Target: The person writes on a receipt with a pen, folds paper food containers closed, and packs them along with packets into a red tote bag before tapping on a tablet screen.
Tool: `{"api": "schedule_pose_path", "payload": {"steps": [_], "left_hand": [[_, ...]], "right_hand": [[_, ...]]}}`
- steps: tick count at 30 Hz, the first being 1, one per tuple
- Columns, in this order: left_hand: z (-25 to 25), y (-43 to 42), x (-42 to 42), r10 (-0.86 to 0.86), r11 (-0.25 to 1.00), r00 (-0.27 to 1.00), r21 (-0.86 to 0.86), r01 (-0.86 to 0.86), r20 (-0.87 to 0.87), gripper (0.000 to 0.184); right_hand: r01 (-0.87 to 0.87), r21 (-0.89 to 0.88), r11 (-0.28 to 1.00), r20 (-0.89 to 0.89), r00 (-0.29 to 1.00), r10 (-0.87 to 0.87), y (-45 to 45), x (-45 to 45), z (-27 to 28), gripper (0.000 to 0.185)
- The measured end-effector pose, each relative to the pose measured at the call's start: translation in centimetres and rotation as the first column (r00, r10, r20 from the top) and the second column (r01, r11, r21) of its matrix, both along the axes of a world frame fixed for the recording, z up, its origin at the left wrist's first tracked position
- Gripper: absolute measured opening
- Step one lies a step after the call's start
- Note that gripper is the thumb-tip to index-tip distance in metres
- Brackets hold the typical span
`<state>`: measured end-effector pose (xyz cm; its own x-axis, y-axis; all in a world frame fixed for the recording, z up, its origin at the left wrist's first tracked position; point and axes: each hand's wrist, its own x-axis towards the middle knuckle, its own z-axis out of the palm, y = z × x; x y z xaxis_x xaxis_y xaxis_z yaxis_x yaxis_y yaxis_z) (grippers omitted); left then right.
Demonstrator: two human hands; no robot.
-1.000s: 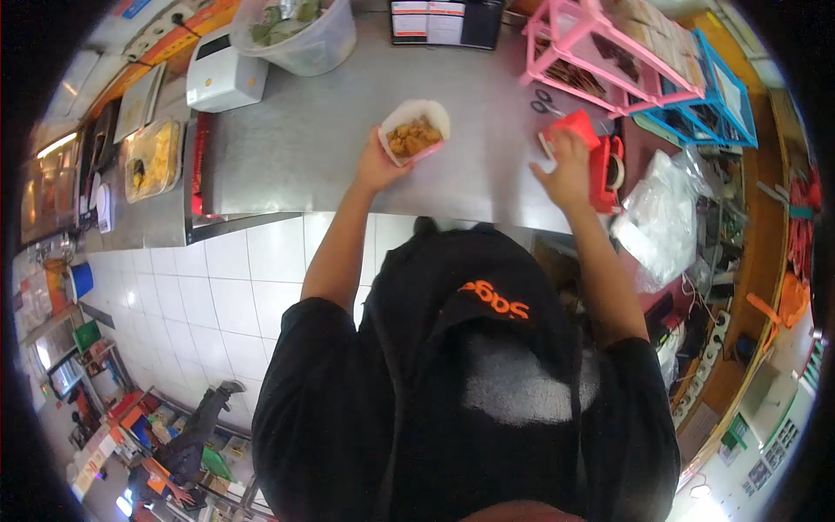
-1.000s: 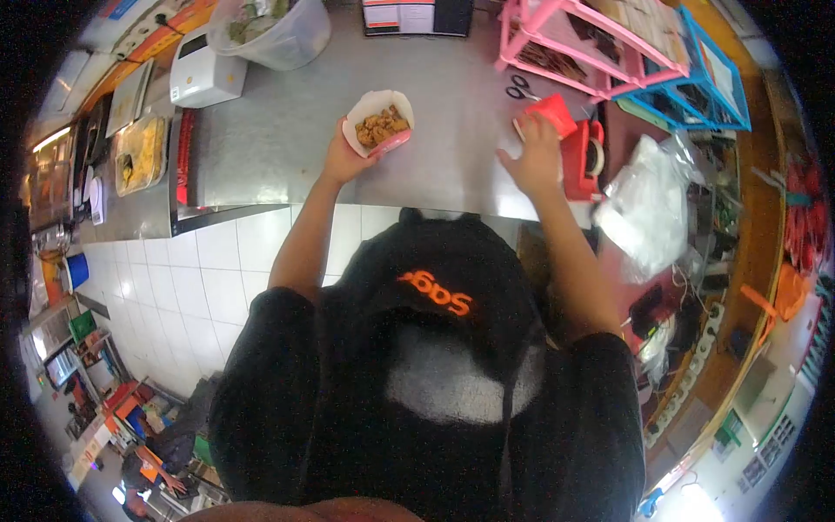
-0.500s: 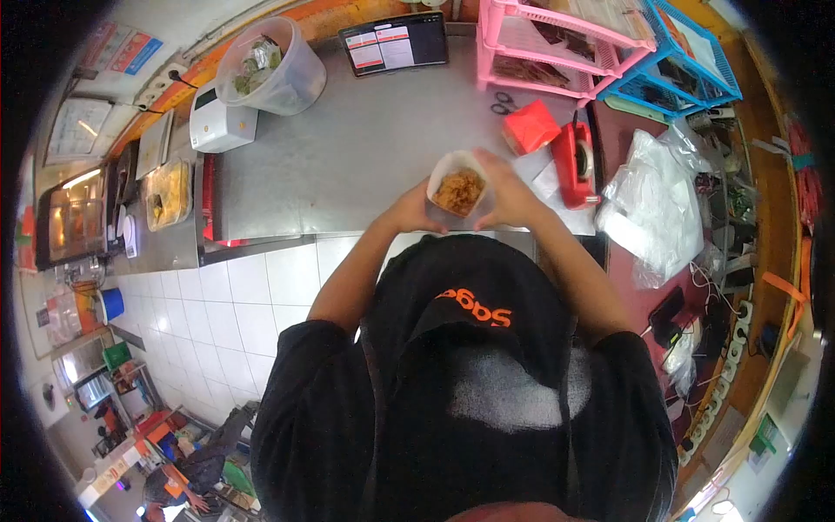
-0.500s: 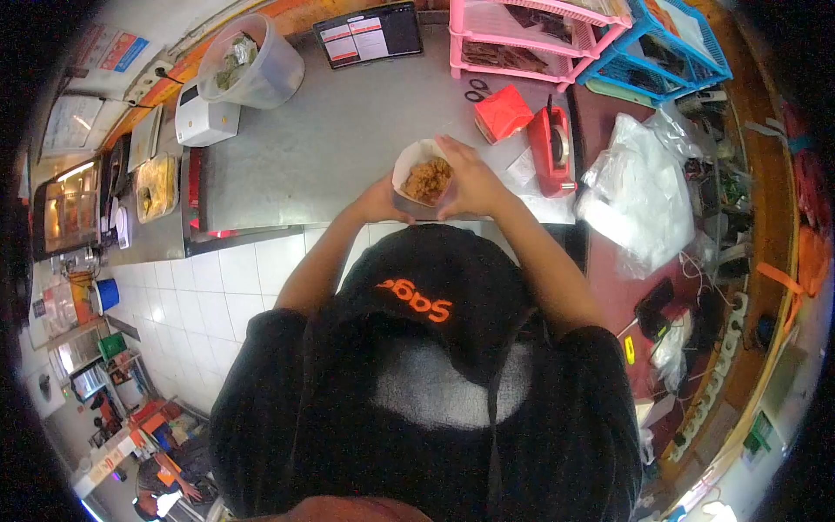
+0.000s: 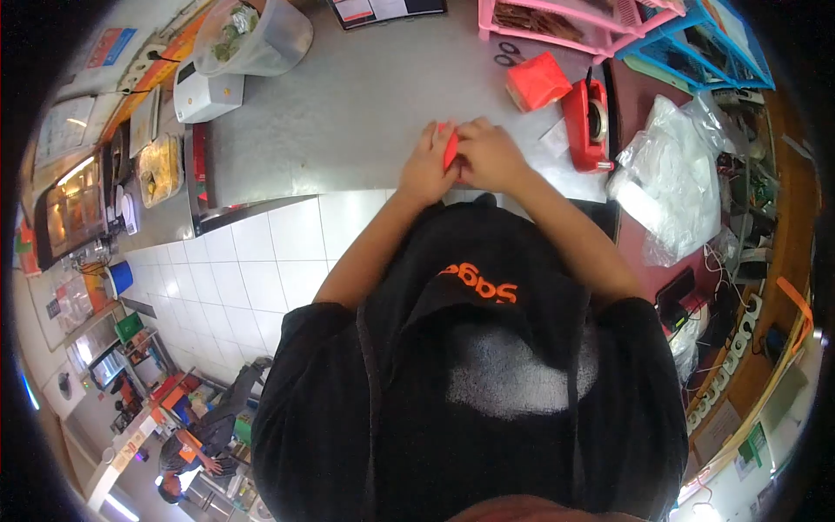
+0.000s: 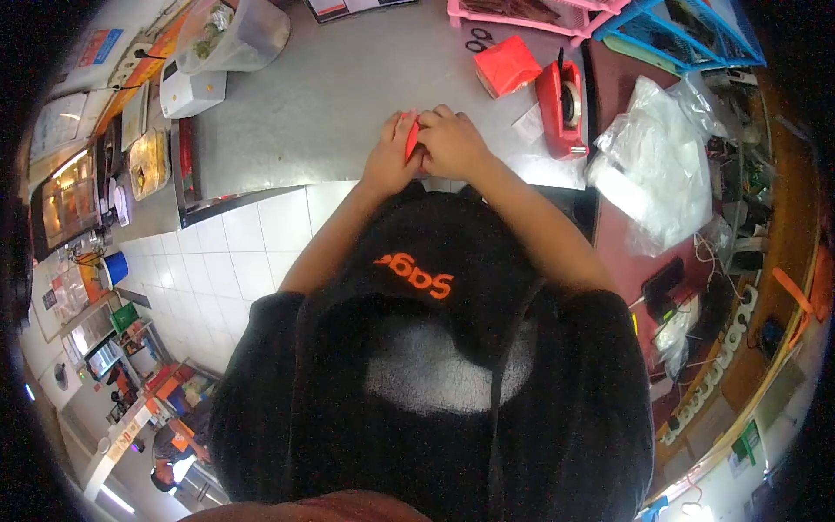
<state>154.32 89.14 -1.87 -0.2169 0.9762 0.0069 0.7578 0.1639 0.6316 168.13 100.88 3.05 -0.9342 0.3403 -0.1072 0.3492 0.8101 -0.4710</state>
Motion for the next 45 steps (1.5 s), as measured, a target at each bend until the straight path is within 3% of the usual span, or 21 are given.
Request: {"api": "schedule_pose_path", "payload": {"steps": [1,3,4,6,7,8,10,13,15,18,25,28,30,32,34,36,40,42,45], "left_hand": [[0.3,0.3,-0.3,0.0,1.0,1.0,-0.011,0.0,0.01,0.081],[1.1,0.2,-0.8,-0.084,0.995,0.97,-0.066,0.071,-0.227,0.078],[1.2,0.2,-0.8,-0.084,0.995,0.974,-0.079,0.068,-0.212,0.078],[1.5,0.2,-1.0,-0.211,0.977,0.912,-0.109,0.184,-0.351,0.078],[2.0,0.3,-0.9,-0.221,0.974,0.914,-0.125,0.189,-0.34,0.078],[2.8,0.4,-0.8,-0.238,0.97,0.895,-0.137,0.2,-0.378,0.082],[2.8,0.5,-0.8,-0.271,0.961,0.874,-0.17,0.22,-0.403,0.086],[0.9,0.7,-0.6,-0.234,0.968,0.944,-0.147,0.204,-0.231,0.083],[-0.6,0.6,0.2,-0.079,0.996,0.995,0.039,0.077,0.055,0.075],[-0.5,0.5,2.1,0.034,0.997,0.984,0.063,-0.045,0.176,0.072],[-1.9,0.0,2.0,0.023,0.989,0.964,0.134,-0.06,0.265,0.07],[-1.7,-0.4,1.6,-0.047,0.99,0.952,0.141,0.004,0.303,0.078],[-0.8,-0.3,1.3,-0.064,0.996,0.949,0.079,0.042,0.309,0.077],[-0.4,-0.3,0.9,-0.087,0.996,0.945,0.021,0.084,0.316,0.079],[-0.2,-0.3,0.7,-0.174,0.985,0.936,0.07,0.16,0.306,0.08],[-1.1,-0.6,0.5,-0.17,0.985,0.942,0.064,0.158,0.291,0.08],[-0.4,-0.5,0.6,-0.159,0.986,0.937,-0.005,0.169,0.311,0.081],[-0.4,-0.6,0.4,-0.171,0.984,0.933,0.009,0.178,0.317,0.082],[-0.5,-0.5,-0.1,-0.214,0.976,0.919,0.039,0.213,0.331,0.081]], "right_hand": [[0.0,-0.011,1.0,0.01,1.0,0.0,0.6,0.2,-0.8,0.025],[-0.058,-0.412,0.91,-0.454,0.878,-0.149,1.6,2.5,-2.8,0.029],[-0.056,-0.425,0.904,-0.44,0.885,-0.152,1.7,3.6,-3.5,0.029],[0.04,-0.865,0.501,-0.331,0.705,-0.627,1.7,5.5,-4.8,0.036],[0.026,-0.809,0.587,-0.396,0.714,-0.578,1.9,6.1,-5.9,0.042],[0.035,-0.82,0.572,-0.381,0.713,-0.589,1.4,5.9,-6.2,0.042],[0.093,-0.68,0.727,-0.434,0.748,-0.502,0.1,4.8,-6.7,0.041],[0.131,-0.716,0.686,-0.428,0.694,-0.579,-1.8,2.3,-7.2,0.035],[0.194,-0.7,0.687,-0.435,0.647,-0.626,-2.3,1.5,-7.9,0.027],[0.183,-0.723,0.666,-0.458,0.596,-0.66,-2.4,1.3,-9.0,0.024],[0.231,-0.726,0.647,-0.388,0.639,-0.664,-2.9,1.0,-8.2,0.031],[0.217,-0.823,0.525,-0.303,0.615,-0.728,-3.0,0.7,-7.8,0.02],[0.216,-0.752,0.622,-0.377,0.634,-0.676,-2.9,0.6,-7.9,0.021],[0.236,-0.758,0.608,-0.368,0.615,-0.698,-3.2,0.3,-8.1,0.022],[0.254,-0.759,0.599,-0.366,0.594,-0.716,-3.1,0.3,-8.0,0.024],[0.265,-0.635,0.726,-0.411,0.68,-0.607,-2.9,0.2,-7.8,0.022],[0.328,-0.623,0.71,-0.334,0.709,-0.621,-3.0,-0.3,-6.3,0.018],[0.38,-0.665,0.643,-0.303,0.65,-0.697,-3.0,-0.6,-6.2,0.016],[0.378,-0.571,0.729,-0.367,0.676,-0.638,-3.2,-0.5,-7.0,0.017]]}}
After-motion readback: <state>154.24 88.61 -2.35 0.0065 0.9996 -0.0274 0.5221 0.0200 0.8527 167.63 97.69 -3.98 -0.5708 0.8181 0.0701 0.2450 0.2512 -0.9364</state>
